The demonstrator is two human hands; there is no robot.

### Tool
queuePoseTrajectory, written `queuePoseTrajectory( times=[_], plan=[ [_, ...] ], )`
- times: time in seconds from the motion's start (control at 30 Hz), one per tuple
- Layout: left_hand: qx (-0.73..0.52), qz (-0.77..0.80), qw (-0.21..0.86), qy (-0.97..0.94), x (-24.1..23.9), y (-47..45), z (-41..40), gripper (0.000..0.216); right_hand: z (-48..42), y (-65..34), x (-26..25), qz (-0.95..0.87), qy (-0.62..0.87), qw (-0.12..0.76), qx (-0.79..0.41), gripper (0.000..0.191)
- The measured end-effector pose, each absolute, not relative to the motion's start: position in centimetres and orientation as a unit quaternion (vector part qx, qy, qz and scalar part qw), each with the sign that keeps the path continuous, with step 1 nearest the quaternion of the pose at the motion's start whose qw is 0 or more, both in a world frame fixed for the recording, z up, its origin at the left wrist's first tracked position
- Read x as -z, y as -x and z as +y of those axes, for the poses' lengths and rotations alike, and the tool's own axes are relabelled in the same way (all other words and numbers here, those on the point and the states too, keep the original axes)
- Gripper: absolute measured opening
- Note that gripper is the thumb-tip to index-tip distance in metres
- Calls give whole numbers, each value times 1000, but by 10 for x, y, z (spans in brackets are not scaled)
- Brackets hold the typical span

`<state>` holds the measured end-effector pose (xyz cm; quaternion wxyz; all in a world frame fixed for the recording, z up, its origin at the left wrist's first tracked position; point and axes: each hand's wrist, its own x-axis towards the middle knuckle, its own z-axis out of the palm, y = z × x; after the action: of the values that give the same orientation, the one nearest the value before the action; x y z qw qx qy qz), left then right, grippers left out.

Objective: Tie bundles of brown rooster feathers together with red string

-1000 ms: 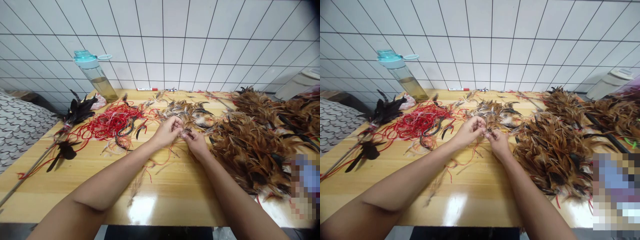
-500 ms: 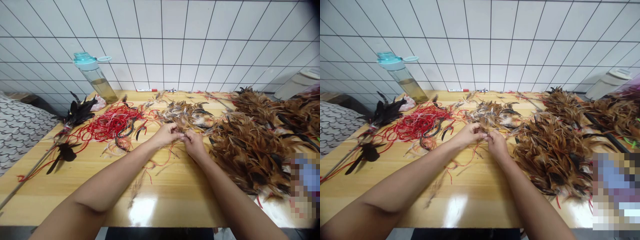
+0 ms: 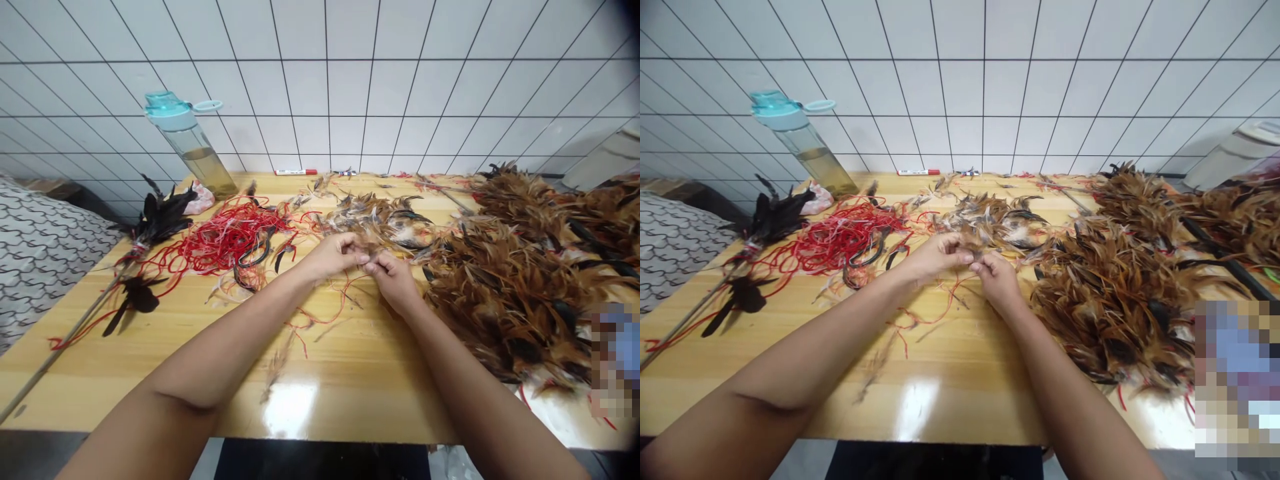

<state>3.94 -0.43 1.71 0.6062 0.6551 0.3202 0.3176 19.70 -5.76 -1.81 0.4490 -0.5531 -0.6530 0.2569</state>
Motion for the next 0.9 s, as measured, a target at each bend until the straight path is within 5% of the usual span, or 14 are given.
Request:
queuePoseTrajectory(
  times=[0.37,0.7,0.9],
  plan=[
    [-209,417,181,-866,-16,-24,3,5,-58,-206,16,-582,615,480,-229,20],
    [-214,441,97,-866,-1,-48,-6,21,-54,-207,23,-590,624,485,-169,22],
    [-179,410,196,-873,-15,-34,-2,11,-55,-210,22,-564,638,498,-162,23]
  ],
)
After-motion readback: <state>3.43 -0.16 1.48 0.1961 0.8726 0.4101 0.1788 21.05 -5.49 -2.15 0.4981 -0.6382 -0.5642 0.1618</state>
